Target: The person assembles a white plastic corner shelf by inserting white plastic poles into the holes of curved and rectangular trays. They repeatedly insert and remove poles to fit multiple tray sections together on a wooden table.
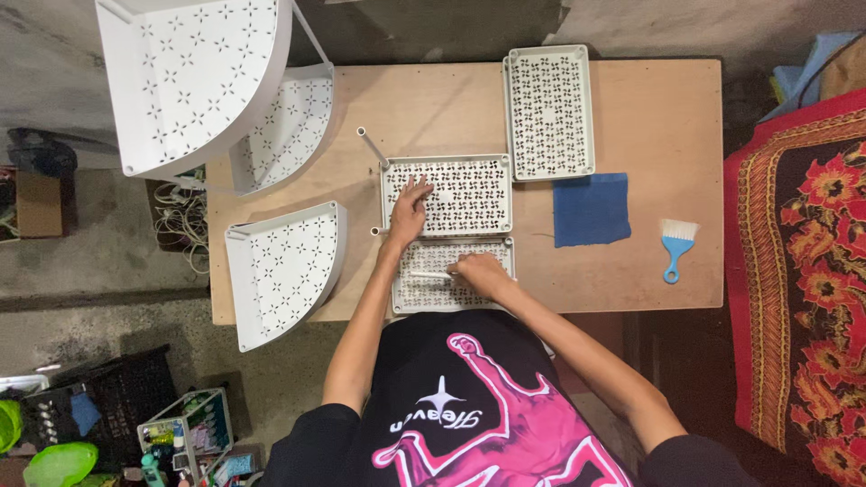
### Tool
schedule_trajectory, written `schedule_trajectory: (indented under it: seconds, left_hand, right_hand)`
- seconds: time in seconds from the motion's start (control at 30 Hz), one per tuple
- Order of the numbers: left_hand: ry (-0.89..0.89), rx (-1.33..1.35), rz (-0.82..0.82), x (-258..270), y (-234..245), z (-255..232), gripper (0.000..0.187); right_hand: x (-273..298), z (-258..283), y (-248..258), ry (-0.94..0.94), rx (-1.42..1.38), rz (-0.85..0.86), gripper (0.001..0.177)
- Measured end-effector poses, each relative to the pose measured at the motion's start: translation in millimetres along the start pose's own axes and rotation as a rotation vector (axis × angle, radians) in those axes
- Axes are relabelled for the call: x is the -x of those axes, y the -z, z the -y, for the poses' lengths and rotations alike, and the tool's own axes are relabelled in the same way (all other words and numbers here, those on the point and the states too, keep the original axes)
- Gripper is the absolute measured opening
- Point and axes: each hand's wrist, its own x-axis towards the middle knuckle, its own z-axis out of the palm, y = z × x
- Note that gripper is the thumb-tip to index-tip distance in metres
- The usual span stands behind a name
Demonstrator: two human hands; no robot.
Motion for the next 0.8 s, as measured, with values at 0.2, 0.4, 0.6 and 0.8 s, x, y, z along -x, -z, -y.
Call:
schedule_trajectory:
  seconds: [0.2,0.4,0.6,0.8]
  left_hand:
    - [-0.056,-0.100,0.006,3,4,-18,0.038]
    - [-0.053,-0.079,-0.034,33,9,-58,0.036]
    - [-0.046,-0.058,-0.333,114,28,-81,0.012]
    - [0.094,-0.283,-0.543,122,44,-69,0.067]
  right_hand:
    - [-28,0,-47,0.049,0.190,-0.187,0.010]
    - [-29,7,4,0.008,0.166,-0.368,0.023]
    - [-23,30,83,-0.121,-0.153,-0.500,0.019]
    - [-60,74,107,0.119,-0.397,-0.440,0.040]
